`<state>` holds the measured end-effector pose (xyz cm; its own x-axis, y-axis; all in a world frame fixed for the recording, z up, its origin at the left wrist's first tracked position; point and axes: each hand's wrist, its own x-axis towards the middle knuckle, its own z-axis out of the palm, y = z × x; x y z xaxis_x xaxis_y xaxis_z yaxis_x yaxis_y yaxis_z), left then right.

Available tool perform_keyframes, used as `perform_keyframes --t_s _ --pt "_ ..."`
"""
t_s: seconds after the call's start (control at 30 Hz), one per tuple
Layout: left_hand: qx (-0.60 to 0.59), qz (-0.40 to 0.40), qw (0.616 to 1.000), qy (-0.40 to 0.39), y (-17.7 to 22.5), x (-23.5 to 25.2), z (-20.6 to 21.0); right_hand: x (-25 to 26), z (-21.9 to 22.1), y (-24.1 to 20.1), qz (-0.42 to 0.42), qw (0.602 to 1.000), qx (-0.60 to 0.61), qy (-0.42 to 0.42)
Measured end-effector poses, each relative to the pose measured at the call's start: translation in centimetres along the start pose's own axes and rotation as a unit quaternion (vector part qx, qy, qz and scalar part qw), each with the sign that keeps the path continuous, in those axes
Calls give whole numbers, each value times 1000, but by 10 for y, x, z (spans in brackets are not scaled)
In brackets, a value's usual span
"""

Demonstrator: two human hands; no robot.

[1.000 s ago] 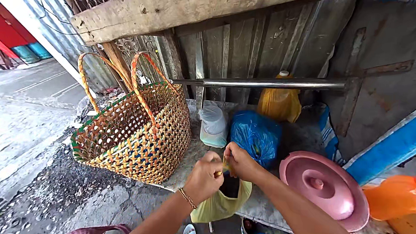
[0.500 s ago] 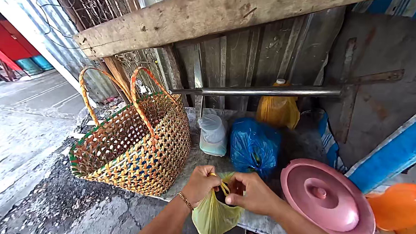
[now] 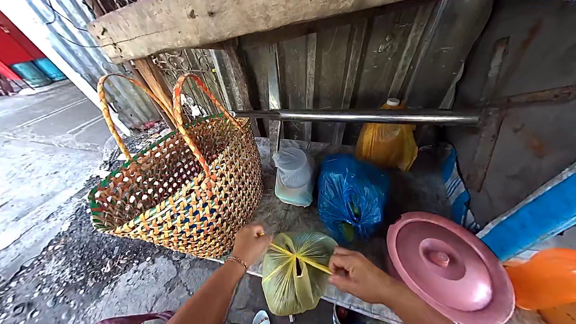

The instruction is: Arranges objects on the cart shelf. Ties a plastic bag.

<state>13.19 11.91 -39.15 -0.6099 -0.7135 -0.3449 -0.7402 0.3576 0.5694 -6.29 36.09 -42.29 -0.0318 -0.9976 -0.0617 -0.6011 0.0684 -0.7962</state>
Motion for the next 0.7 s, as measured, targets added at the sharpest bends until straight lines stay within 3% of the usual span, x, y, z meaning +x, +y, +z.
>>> perform_keyframes --t_s 0.1,0.17,0.2,0.27,0.33,0.4,0.47,0.6,0.7 --pt "-58 -39 997 36 -7 4 18 -2 12 24 44 999 16 10" --pt "-221 -17 972 83 -1 3 24 0 15 28 72 997 29 26" --pt "-328 7 940 89 6 -1 25 2 17 27 88 995 36 29" --pt "-498 71 864 28 20 -11 26 8 21 28 105 992 43 54" --pt "-524 129 838 -79 27 -21 27 16 23 27 117 989 45 76" --pt "-453 160 861 -167 29 -27 30 21 21 25 135 986 51 79" --pt "-350 172 901 -189 29 -27 31 24 18 21 152 985 55 68" --pt "-275 131 948 -91 24 -18 40 24 5 6 162 983 69 51" --pt "-300 101 948 -40 22 -15 47 26 -10 -4 129 985 89 71"
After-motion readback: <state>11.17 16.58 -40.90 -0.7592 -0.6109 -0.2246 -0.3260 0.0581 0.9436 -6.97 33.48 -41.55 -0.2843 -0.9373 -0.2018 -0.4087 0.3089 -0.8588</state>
